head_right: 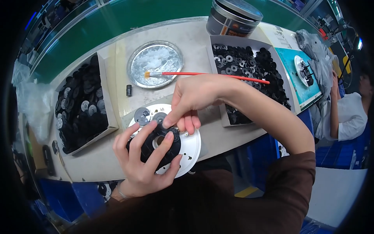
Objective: Apply lubricant to circular components with a brush on an assembly line and place them into storage bins.
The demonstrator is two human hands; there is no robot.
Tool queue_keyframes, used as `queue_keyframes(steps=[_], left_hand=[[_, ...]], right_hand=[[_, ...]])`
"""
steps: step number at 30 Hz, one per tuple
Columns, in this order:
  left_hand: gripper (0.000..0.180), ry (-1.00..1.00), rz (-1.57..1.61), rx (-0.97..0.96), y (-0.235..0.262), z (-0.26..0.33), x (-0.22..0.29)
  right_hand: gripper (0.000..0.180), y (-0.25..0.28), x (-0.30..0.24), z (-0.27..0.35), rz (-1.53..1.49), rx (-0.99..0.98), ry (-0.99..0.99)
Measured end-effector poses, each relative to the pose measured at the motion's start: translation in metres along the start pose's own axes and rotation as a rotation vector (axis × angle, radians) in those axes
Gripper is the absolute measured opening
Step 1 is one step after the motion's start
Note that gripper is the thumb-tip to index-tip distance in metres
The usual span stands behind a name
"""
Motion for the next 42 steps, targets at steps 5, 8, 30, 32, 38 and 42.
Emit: queue_keyframes(steps=[5,8,30,32,38,42], left_hand=[[0.034,-0.012,0.0,0.011,0.002,0.0,0.003],[0.034,-0.013,-0.005,-0.026,0.001,0.0,0.002],[0.044,-0.093,0.079,-0.173,-0.004,-0.005,0.004],[0.044,-0.088,0.072,-0.164,-0.004,-0.006,0.004],[0.044,-0.086,0.053,-0.147,-0.003,-0.004,0.002],[0.044,-0.069,0.057,-0.14,-0.003,-0.003,0.001]], right_hand=[[0.026,-0.003,0.001,0.0,0.081,-0.025,-0.019],[0.027,-0.001,-0.019,0.019,0.398,0.17,-0.003],[0.022,0.054,-0.085,0.15,0.687,1.15,0.709],[0.019,0.038,-0.103,0.116,0.782,1.071,0.947],[0.014,0.026,-0.095,0.049,0.92,1.002,0.872],[0.011,0.032,-0.088,0.058,0.855,1.077,0.811]])
Point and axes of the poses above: each hand's wrist, its own z-axis away from the middle knuckle, its own y-axis out of the back of the hand, x = y × z, the point moved 9 cm from there along -z, towards the middle knuckle, and after that the axes turned 6 degrees about -x, right-handed, at the moved point
